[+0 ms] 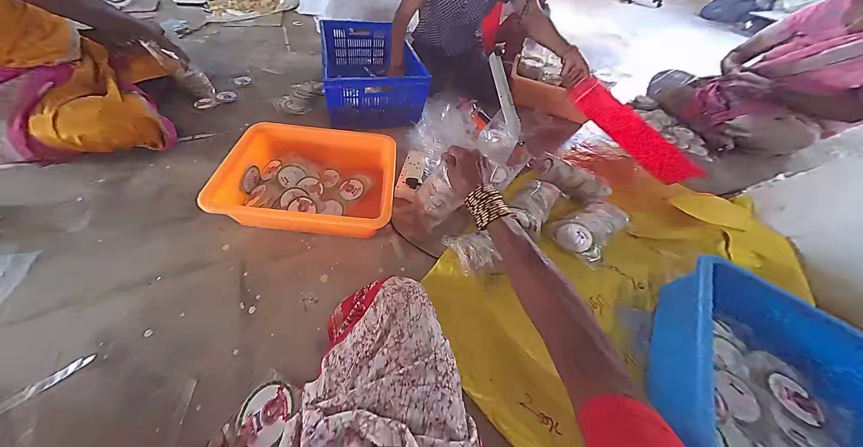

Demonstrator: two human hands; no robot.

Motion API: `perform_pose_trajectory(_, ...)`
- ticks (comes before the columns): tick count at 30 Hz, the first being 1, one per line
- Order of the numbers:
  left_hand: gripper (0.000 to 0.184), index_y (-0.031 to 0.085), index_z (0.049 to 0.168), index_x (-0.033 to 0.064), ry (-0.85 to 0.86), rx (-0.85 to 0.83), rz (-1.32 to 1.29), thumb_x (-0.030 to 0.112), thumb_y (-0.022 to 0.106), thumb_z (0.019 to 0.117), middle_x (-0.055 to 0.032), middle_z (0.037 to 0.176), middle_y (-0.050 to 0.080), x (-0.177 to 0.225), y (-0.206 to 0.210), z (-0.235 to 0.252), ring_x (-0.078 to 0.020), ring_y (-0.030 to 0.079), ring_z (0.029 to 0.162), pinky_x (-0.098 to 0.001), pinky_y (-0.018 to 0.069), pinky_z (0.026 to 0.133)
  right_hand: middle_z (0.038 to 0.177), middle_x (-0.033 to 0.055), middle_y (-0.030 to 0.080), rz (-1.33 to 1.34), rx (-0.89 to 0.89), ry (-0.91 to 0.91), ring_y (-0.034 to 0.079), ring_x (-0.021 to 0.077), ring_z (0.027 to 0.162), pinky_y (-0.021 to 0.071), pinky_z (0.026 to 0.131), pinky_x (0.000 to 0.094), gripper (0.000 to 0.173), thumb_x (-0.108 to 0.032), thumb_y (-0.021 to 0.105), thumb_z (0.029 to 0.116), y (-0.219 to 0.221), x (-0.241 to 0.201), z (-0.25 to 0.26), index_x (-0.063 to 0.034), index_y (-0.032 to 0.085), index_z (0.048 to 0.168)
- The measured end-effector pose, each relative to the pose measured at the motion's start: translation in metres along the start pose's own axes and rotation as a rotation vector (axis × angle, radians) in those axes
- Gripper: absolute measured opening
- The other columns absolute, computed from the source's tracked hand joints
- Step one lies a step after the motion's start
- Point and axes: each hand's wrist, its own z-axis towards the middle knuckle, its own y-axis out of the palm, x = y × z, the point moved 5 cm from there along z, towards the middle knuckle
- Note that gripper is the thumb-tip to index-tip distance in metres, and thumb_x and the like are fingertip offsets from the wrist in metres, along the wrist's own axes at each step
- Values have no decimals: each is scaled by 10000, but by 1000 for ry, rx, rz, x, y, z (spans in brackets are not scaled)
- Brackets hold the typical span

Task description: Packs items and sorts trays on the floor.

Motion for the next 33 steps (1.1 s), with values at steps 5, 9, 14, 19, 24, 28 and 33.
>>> perform_pose_trajectory(5, 300, 492, 1285, -16, -16, 38, 6, -6, 479, 985, 19, 1009, 672, 10, 8, -10, -16, 675, 858, -252, 596, 798, 899, 272, 693, 124, 166, -435, 690, 455, 902, 501, 820, 637, 271, -108, 517, 1036, -76, -85, -47, 90, 678, 943)
perform_pose_trajectory(9, 303, 509, 1270, -4, -4, 142, -57, 6, 513, 967, -18, 1009, 665, 10, 5, -13, -48, 680, 835, -252, 600, 746, 813, 192, 674, 230, 137, -660, 672, 356, 823, 482, 763, 578, 319, -185, 528, 1029, -90, -144, -69, 33, 675, 848)
perform_pose_trajectory(14, 379, 503, 1339, -29, 133, 335, -177, 13, 543, 965, -66, 1178, 639, 36, -20, -25, -65, 639, 1012, -250, 555, 884, 887, 170, 719, 246, -141, -838, 703, 373, 864, 528, 774, 631, 240, -186, 564, 1028, -22, -218, -124, -36, 743, 977)
perform_pose_trajectory(19, 366, 450, 1402, -18, 178, 467, -417, 25, 466, 1039, -83, 1178, 645, 84, -60, -50, -120, 672, 986, -309, 585, 861, 952, 246, 707, 117, -548, -1085, 697, 460, 933, 532, 819, 634, 262, -166, 506, 1046, 89, -263, -262, -6, 708, 1094)
perform_pose_trajectory(24, 330, 496, 1346, 9, 294, 373, -560, -17, 445, 1021, -84, 1092, 694, 163, -54, -70, -154, 715, 918, -315, 620, 780, 796, 186, 687, 217, -553, -1321, 709, 390, 701, 558, 573, 550, 128, -90, 611, 960, 133, -268, -341, -28, 723, 970)
perform_pose_trajectory(28, 272, 563, 1206, 19, 436, 1, -453, -52, 510, 949, -59, 989, 724, 209, -9, -75, -127, 723, 848, -293, 623, 756, 768, 124, 693, 329, -364, -1430, 715, 314, 709, 578, 596, 467, 140, -139, 638, 951, 123, -269, -363, -60, 728, 880)
perform_pose_trajectory(33, 319, 506, 1278, -39, 451, -150, -155, -7, 555, 965, -82, 1093, 693, 204, 21, -63, -125, 691, 977, -289, 582, 884, 757, 79, 712, 324, -232, -1382, 730, 272, 710, 596, 604, 442, 87, -124, 660, 902, 107, -253, -362, -106, 731, 855)
